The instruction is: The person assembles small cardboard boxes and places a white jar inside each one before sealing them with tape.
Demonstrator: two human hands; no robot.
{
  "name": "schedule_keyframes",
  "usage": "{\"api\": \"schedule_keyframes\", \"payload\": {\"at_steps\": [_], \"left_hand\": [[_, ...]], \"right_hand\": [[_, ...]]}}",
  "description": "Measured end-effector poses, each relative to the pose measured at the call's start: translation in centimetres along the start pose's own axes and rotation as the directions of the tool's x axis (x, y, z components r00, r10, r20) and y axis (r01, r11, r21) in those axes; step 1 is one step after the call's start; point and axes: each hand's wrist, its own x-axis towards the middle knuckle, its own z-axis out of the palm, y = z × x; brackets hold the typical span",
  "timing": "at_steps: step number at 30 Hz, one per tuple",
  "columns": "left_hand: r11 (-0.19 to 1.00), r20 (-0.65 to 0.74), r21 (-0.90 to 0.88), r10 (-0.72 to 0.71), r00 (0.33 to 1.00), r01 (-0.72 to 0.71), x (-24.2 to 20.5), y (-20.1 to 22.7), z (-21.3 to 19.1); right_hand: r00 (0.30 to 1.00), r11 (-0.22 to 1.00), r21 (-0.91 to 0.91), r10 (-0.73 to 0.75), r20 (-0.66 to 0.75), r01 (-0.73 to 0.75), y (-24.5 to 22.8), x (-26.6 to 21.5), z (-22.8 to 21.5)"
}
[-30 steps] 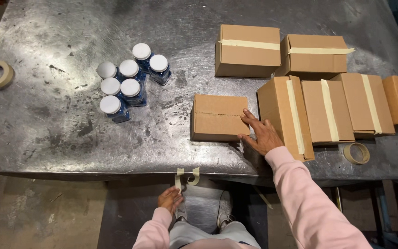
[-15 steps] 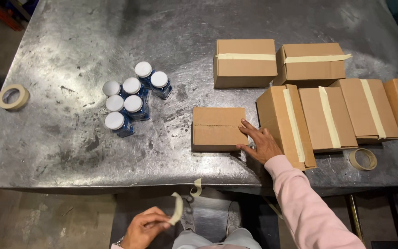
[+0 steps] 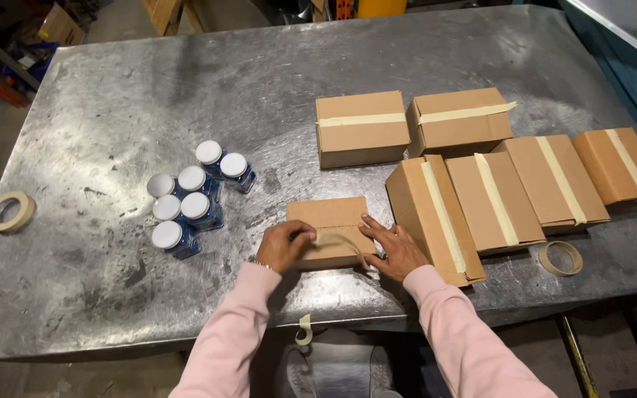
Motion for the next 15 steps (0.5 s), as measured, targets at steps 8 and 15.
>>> {"api": "schedule_keyframes", "payload": {"at_steps": [8,15], "left_hand": [[0.968,0.019,0.140,-0.211,0.977,0.206,6.3,-4.8,1.9],[0.933,0.092,0.122,-0.351,0.932,0.340,7.2,-5.2,1.1]], "right_hand": [[0.997,0.999,0.027,0.039,0.074,-0.041,-0.5,0.1,-0.3],[1.000,1.000,0.017,0.013,0.028,-0.014,-0.8,0.0,0.1]]}}
